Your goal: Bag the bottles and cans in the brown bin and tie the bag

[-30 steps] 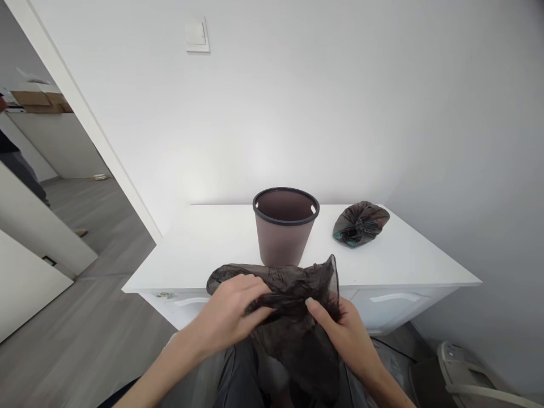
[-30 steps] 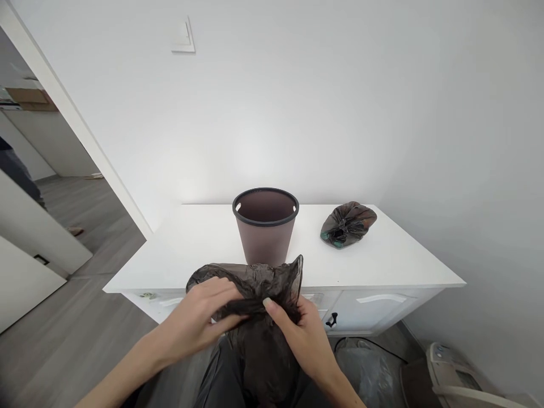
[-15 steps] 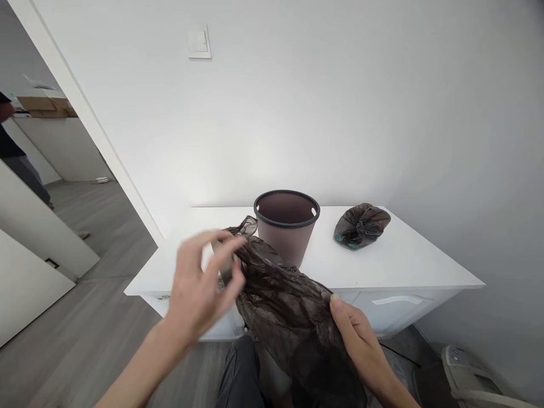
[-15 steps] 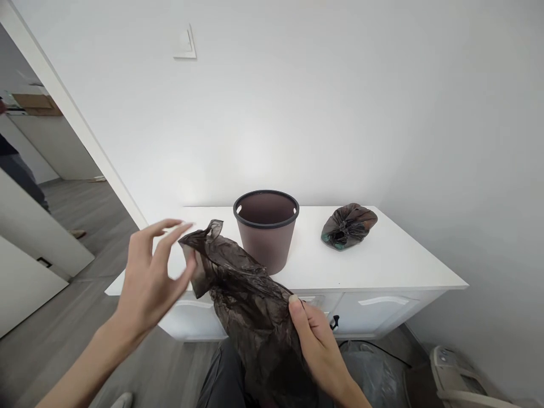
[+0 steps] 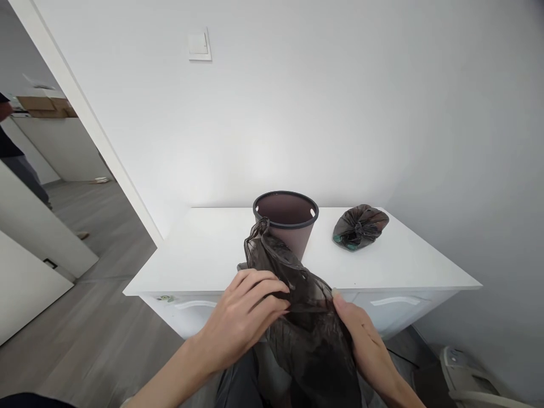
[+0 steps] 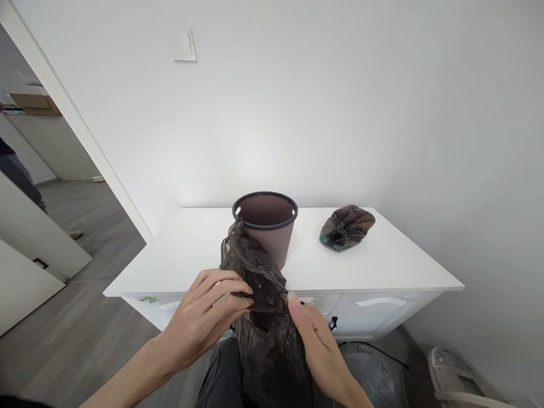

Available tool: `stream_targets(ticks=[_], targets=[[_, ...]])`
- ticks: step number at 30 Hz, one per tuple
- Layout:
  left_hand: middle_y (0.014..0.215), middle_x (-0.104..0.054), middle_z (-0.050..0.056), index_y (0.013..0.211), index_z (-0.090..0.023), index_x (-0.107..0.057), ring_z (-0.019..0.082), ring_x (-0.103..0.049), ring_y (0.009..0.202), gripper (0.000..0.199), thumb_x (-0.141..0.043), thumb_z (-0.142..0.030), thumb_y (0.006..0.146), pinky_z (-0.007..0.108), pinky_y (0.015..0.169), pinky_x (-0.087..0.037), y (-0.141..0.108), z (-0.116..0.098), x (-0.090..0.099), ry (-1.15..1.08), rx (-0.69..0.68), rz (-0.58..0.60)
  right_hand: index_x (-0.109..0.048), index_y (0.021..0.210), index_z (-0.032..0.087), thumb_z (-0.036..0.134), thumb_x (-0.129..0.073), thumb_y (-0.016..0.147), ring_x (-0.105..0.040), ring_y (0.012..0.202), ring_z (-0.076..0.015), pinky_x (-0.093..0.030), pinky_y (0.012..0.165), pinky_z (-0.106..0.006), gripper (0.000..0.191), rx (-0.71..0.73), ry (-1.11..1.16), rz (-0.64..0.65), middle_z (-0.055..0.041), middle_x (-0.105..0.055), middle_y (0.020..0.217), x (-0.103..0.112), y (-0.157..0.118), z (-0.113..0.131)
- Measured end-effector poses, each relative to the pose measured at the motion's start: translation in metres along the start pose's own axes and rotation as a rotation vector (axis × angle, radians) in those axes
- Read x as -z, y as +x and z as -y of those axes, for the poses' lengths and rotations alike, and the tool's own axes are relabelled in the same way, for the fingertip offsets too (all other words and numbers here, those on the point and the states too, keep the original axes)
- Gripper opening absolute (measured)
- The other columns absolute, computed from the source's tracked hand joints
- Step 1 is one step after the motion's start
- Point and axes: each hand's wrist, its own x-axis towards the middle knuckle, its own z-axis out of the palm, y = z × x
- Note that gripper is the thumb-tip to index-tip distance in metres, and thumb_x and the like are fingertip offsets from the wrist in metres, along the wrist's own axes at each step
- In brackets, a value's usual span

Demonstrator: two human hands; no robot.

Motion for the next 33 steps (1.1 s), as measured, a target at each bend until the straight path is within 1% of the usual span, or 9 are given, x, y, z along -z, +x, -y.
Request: stream_targets(ticks=[4,7,10,14,19,22,25,29,33], targets=[[0.136,-0.067,0.012,0.104,-0.021,-0.055,0.025,-0.054,0.136,0.013,-0.059,-0.011,0.096,0.043,0.112,-0.045,-0.013,-0.006,0.016,-0.186,-0.01,0.205,-0.059,0.064,0.022,0.079,-0.057,0.084,-0.051,0.075,-0.0208,-0.047,0.072,-0.03,0.061,0.012,0.021,0.061,-0.0027,-0.06,0.069,0.008,0.014,-0.001],[0.132,-0.07,0.011,0.107,-0.023,-0.051,0.024,-0.055,0.139,0.018,-0.056,-0.011,0.095,0.046,0.121,-0.041,-0.024,-0.017,0.03,-0.331,0.048,0.353,-0.051,0.06,0.022,0.078,-0.055,0.086,-0.046,0.067,-0.018,-0.045,0.064,-0.028,0.062,0.059,0.033,0.073,-0.0013,-0.053,0.062,0.013,0.022,0.003],[0.114,-0.075,0.007,0.113,-0.026,-0.052,0.023,-0.063,0.128,0.02,-0.052,-0.015,0.097,0.036,0.106,-0.053,-0.035,-0.024,0.041,-0.368,0.197,0.441,-0.047,0.06,0.023,0.077,-0.056,0.086,-0.043,0.066,-0.0166,-0.042,0.06,-0.027,0.061,0.078,0.021,0.03,-0.0009,-0.05,0.062,0.016,0.025,0.009],[0.096,-0.075,0.002,0.113,-0.027,-0.06,0.019,-0.072,0.085,0.021,-0.042,-0.03,0.103,0.028,0.08,-0.056,-0.042,-0.021,0.046,-0.384,0.398,0.576,-0.042,0.06,0.023,0.08,-0.056,0.084,-0.042,0.064,-0.0157,-0.042,0.058,-0.026,0.063,0.084,-0.009,-0.05,0.0002,-0.044,0.061,0.021,0.026,0.016],[0.098,-0.075,0.005,0.116,-0.029,-0.066,0.022,-0.071,0.083,0.037,-0.034,-0.044,0.104,0.03,0.075,-0.053,-0.049,-0.003,0.032,-0.362,0.588,0.509,-0.045,0.06,0.023,0.082,-0.057,0.082,-0.044,0.065,-0.0164,-0.045,0.061,-0.027,0.064,0.13,0.009,-0.108,-0.0012,-0.048,0.063,0.03,0.024,0.016],[0.086,-0.074,0.009,0.117,-0.026,-0.067,0.028,-0.072,0.075,0.038,-0.042,-0.049,0.1,0.033,0.067,-0.051,-0.065,0.013,0.019,-0.162,0.751,0.436,-0.047,0.059,0.023,0.079,-0.056,0.085,-0.044,0.063,-0.0159,-0.044,0.059,-0.026,0.063,0.157,0.004,-0.166,-0.0012,-0.05,0.062,0.038,0.02,0.014],[0.075,-0.071,0.011,0.106,-0.023,-0.07,0.032,-0.071,0.071,0.036,-0.055,-0.052,0.091,0.036,0.064,-0.051,-0.084,0.032,0.017,0.089,0.809,0.417,-0.053,0.06,0.022,0.079,-0.056,0.086,-0.045,0.063,-0.0164,-0.044,0.06,-0.027,0.063,0.185,-0.019,-0.211,-0.0015,-0.053,0.061,0.046,0.017,0.011],[0.083,-0.074,0.004,0.106,-0.028,-0.07,0.034,-0.074,0.087,0.027,-0.065,-0.041,0.083,0.039,0.076,-0.056,-0.094,0.049,0.035,0.271,0.725,0.379,-0.064,0.07,0.021,0.076,-0.058,0.087,-0.052,0.071,-0.0194,-0.047,0.066,-0.028,0.058,0.179,-0.025,-0.247,-0.0037,-0.063,0.071,0.054,0.02,0.011],[0.11,-0.075,0.005,0.128,-0.029,-0.062,0.038,-0.069,0.111,0.06,-0.078,-0.039,0.071,0.045,0.093,-0.055,-0.078,0.051,0.064,0.434,0.681,0.345,-0.071,0.095,0.02,0.068,-0.052,0.094,-0.061,0.095,-0.0242,-0.05,0.083,-0.03,0.052,0.164,-0.067,-0.272,-0.0077,-0.072,0.101,0.054,0.022,0.016]])
